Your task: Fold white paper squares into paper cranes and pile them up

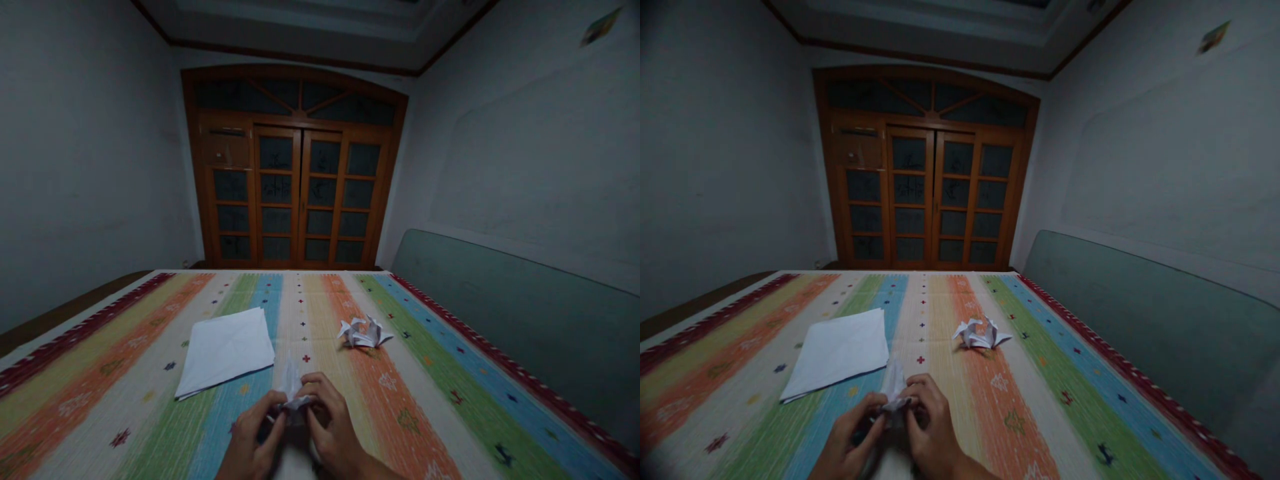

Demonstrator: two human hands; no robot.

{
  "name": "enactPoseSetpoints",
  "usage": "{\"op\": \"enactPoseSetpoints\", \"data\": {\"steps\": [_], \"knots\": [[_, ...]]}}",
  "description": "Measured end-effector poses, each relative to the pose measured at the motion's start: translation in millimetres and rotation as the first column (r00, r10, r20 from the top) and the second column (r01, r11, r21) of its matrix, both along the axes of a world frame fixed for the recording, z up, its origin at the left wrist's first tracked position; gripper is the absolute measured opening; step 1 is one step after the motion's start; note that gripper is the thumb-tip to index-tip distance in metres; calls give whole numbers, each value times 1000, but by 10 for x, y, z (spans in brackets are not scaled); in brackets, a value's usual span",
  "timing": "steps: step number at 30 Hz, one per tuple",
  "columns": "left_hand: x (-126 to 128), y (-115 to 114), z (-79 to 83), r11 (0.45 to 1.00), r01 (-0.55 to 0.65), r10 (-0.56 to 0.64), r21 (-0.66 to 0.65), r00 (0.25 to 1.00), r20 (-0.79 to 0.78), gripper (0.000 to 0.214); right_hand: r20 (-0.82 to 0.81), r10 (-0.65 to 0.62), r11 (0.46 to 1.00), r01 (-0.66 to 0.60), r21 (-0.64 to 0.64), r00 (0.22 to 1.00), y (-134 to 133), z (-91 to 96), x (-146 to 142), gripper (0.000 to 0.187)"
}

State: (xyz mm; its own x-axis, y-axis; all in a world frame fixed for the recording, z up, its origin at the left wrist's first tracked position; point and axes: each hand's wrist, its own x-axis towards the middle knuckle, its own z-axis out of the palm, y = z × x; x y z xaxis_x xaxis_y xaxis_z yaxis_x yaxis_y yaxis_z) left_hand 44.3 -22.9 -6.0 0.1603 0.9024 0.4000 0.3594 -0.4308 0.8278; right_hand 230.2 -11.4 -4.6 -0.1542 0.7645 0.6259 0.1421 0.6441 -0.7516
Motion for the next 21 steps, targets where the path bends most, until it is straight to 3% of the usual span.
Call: {"op": "enactPoseSetpoints", "data": {"steps": [5, 10, 16, 21], "knots": [[15, 10, 5, 998, 44, -42, -37, 998, 48, 25, -12, -22, 1000, 22, -11, 1000, -3, 36, -11, 15], [13, 10, 20, 996, 18, -10, -91, 996, 85, 34, 8, -23, 1000, 23, -14, 1000, 4, 11, -36, 16], [20, 12, 128, 997, 67, -64, -43, 995, 81, 27, -29, -39, 999, 40, 31, 999, -5, -16, -47, 19], [6, -31, 144, 997, 71, -70, -36, 997, 37, 28, -43, 14, 1000, -16, -26, 999, -25, 36, -37, 23]]}}
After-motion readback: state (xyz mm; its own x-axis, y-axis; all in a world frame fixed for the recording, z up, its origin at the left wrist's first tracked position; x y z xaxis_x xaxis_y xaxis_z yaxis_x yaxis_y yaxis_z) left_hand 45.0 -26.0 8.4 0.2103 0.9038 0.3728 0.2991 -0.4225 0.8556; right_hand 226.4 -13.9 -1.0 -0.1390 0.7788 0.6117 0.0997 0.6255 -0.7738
